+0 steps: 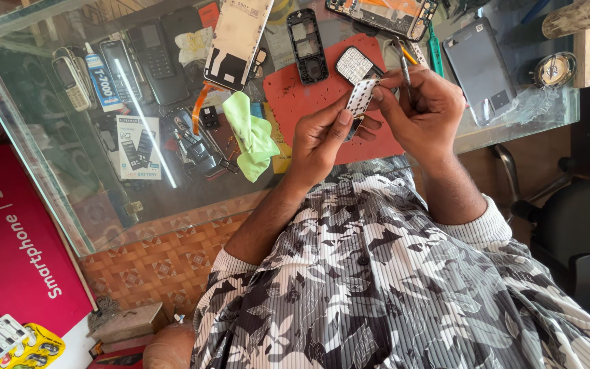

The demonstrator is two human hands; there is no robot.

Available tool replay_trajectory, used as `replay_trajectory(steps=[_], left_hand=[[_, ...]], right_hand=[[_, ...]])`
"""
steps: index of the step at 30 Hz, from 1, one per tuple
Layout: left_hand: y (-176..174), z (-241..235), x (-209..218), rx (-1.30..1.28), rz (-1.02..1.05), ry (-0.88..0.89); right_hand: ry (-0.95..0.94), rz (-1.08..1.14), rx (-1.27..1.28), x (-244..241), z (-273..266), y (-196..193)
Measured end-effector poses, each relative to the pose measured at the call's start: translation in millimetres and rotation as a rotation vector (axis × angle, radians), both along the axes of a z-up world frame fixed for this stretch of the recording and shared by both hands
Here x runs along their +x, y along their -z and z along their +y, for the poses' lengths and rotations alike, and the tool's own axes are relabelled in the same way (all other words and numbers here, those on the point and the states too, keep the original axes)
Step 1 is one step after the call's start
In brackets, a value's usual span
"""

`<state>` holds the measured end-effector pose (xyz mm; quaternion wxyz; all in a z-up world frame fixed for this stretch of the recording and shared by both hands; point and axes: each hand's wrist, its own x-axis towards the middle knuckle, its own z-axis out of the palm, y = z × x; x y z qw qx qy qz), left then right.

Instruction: The person disassembles a feature phone and cleans its internal circuit board using a toothbrush and a cleaning solution.

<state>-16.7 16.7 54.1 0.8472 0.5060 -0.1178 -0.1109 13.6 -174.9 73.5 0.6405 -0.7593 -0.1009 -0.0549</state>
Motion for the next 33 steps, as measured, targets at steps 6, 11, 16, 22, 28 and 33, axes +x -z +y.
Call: replay_trajectory(steps=[6,11,16,22,28,33], left_hand=[[6,0,0,-0.093,0.1,0.02],[40,-9,0,-0.226,0.339,-0.13],[68,-11,-4,-0.383,0.439,-0.171],[75,-3,6,-0.462,0.538,-0.184],[62,0,12,-0.396,0.541,-0.196],[65,4,18,-0.205,0.41,-0.209]], right_hand=[[-0.018,-0.178,-0.213,7,0,4],[-0.039,-0.41,-0.582,7,7,-3],[-0.099,-0.5,-0.662,5,16,-4],[-0.223,-0.458,-0.646,-6,27,-6],[-0.301,-0.346,-0.531,-25,7,10],[0.08,0.237,0.1,-67,-56,66]])
